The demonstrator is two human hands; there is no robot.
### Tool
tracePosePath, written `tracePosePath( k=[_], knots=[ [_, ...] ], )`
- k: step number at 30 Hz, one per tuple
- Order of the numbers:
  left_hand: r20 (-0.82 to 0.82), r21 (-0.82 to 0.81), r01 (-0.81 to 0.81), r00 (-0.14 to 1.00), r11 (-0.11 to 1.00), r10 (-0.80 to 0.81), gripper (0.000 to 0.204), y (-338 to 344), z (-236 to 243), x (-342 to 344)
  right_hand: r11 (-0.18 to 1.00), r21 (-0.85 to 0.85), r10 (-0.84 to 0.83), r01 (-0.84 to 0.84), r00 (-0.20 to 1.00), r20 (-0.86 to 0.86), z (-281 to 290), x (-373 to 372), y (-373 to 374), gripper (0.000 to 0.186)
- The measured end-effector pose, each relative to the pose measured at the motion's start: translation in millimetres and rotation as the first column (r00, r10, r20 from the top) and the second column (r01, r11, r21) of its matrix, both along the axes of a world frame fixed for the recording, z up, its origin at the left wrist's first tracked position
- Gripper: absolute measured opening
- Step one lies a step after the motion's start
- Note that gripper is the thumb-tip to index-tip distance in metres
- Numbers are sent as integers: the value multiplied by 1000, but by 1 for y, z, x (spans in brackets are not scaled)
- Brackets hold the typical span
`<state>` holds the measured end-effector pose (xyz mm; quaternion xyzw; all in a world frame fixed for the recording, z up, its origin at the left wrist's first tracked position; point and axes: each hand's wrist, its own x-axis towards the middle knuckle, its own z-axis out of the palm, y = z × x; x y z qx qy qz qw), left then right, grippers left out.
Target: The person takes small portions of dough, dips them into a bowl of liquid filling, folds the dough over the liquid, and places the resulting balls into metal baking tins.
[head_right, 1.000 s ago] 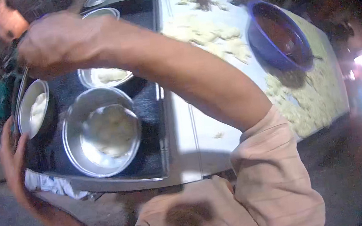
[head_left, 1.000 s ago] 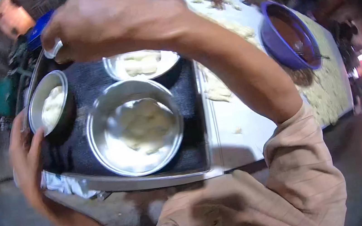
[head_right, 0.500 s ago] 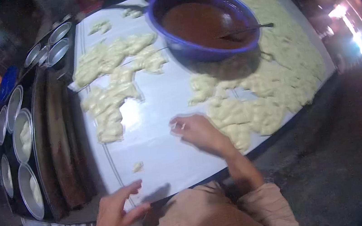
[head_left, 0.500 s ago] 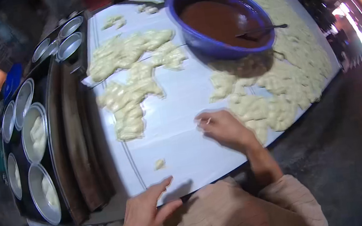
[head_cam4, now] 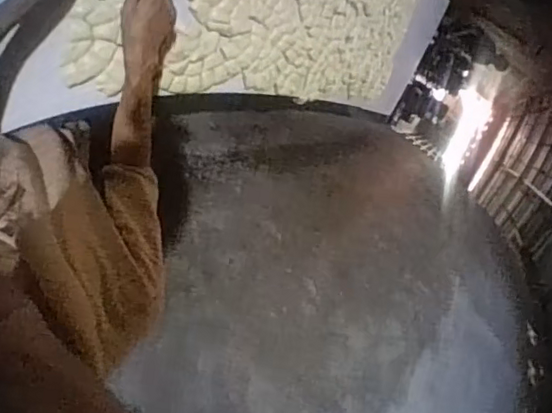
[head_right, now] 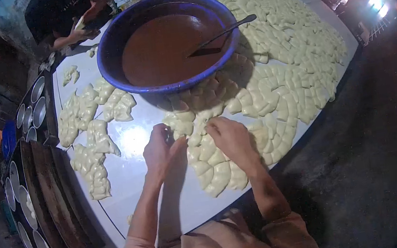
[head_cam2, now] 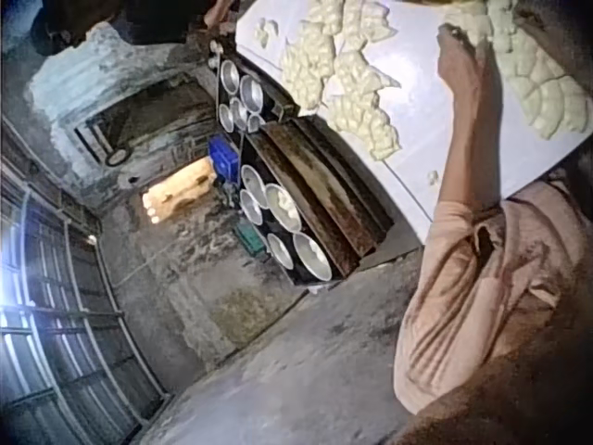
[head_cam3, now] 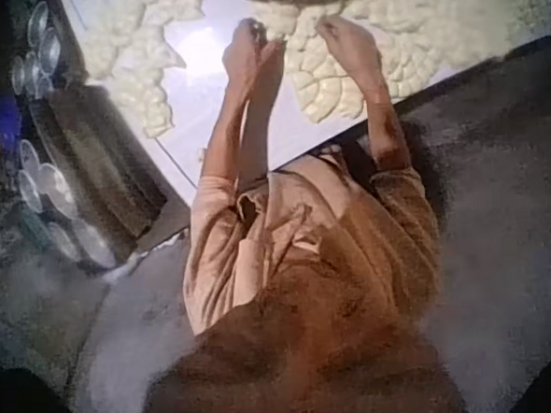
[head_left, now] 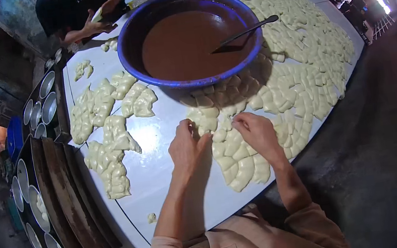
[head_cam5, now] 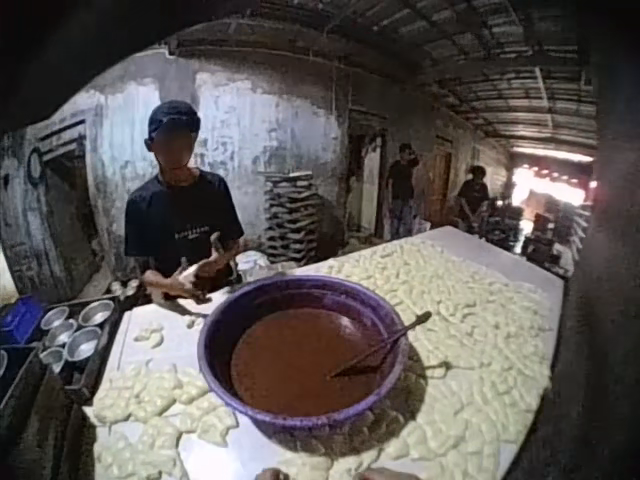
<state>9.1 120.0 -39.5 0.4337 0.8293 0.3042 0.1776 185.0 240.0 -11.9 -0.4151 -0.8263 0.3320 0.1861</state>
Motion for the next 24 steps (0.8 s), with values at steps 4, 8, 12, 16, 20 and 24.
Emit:
tracePosePath(
  k=[4, 8, 12, 16, 20, 24],
  knots=[
    [57, 59, -61, 997, 996, 58, 58, 9, -2, -6, 908, 396, 81, -140, 983, 163, -14, -27, 3, 27],
    [9, 111, -124, 992, 986, 124, 51, 18, -17, -29, 879, 475, -51, -48, 980, 194, -26, -54, 5, 33],
    [163, 115, -157, 977, 981, 138, 52, 43, -20, -41, 937, 348, -52, -24, 977, 209, -30, -64, 11, 34],
    [197, 12, -139, 971, 990, 134, 59, 55, -19, -41, 973, 197, 91, -119, 985, 144, -36, -59, 15, 34],
    [234, -14, -112, 966, 994, 112, 58, 47, -19, -40, 998, 53, -32, 35, 998, -49, -30, -51, 31, 36],
    [276, -4, -107, 955, 994, 104, 47, 41, -20, -36, 956, 276, 19, -96, 964, 267, -10, -86, 33, 39]
  ],
)
